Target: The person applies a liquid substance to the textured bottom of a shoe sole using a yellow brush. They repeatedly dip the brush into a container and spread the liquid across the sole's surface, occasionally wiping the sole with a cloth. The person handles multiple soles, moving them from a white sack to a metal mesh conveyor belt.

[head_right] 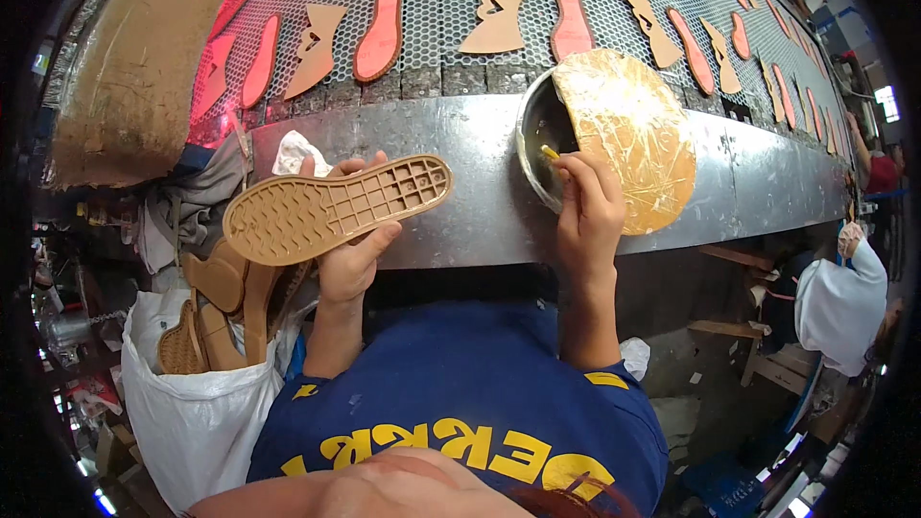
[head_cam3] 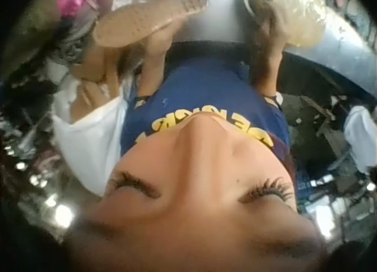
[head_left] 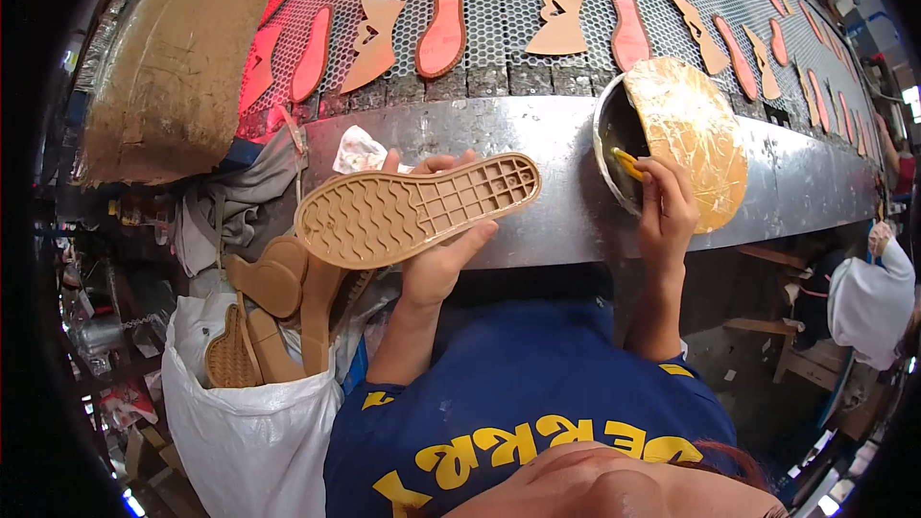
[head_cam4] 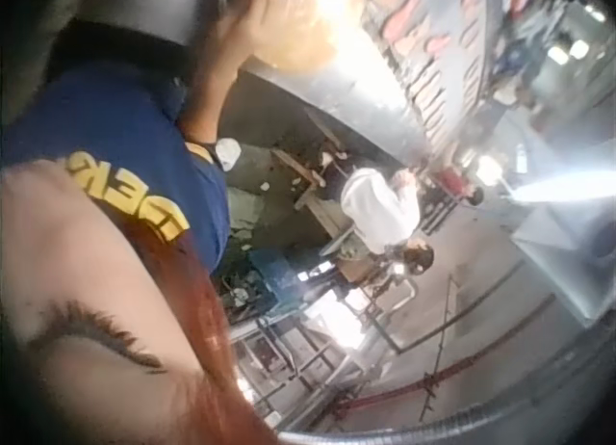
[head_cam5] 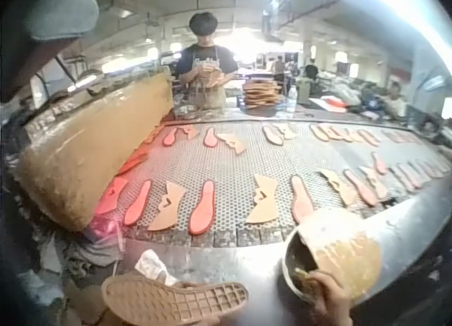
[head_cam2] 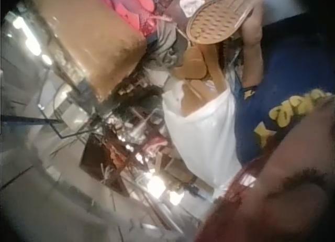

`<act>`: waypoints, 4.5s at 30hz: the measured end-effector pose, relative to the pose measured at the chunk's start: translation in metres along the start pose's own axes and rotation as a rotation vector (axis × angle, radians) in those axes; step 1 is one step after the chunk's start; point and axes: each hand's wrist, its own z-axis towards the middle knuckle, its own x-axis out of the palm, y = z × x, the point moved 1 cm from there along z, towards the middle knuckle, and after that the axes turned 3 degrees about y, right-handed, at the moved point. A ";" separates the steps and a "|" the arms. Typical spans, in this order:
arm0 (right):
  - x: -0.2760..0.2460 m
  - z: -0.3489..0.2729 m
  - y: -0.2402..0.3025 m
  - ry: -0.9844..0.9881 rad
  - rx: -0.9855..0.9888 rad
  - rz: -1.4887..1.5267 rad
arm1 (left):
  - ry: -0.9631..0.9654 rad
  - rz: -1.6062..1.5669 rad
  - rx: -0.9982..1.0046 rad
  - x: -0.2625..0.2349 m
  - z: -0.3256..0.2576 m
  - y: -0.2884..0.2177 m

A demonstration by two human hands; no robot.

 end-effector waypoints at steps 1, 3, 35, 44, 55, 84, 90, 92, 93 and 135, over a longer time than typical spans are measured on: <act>-0.001 -0.001 0.000 -0.010 -0.026 0.000 | 0.006 -0.031 -0.023 0.001 0.001 -0.004; -0.003 -0.003 0.000 0.006 0.100 0.183 | 0.021 -0.094 -0.071 0.005 0.002 -0.014; -0.004 -0.020 0.070 -0.001 -0.447 0.352 | 0.032 -0.400 -0.285 0.049 0.006 -0.025; -0.001 -0.004 0.061 -0.035 -0.423 0.322 | 0.033 0.006 0.027 0.051 0.007 -0.019; -0.009 0.008 0.082 0.054 -0.651 0.445 | -0.157 0.339 0.095 0.056 0.013 -0.004; -0.011 0.010 0.102 0.023 -0.934 0.773 | 0.107 -0.386 -0.183 0.087 -0.001 0.015; -0.005 0.015 0.101 0.120 -0.997 0.862 | 0.089 -1.154 -0.608 0.079 -0.012 0.034; -0.003 0.017 0.099 0.132 -1.009 0.905 | 0.130 -1.295 -0.811 0.073 -0.006 0.034; -0.003 0.018 0.098 0.139 -1.015 0.927 | 0.160 -1.220 -0.740 0.072 -0.008 0.034; -0.061 0.008 -0.013 -0.209 -0.043 0.689 | 0.107 -0.815 -0.534 0.110 0.025 0.002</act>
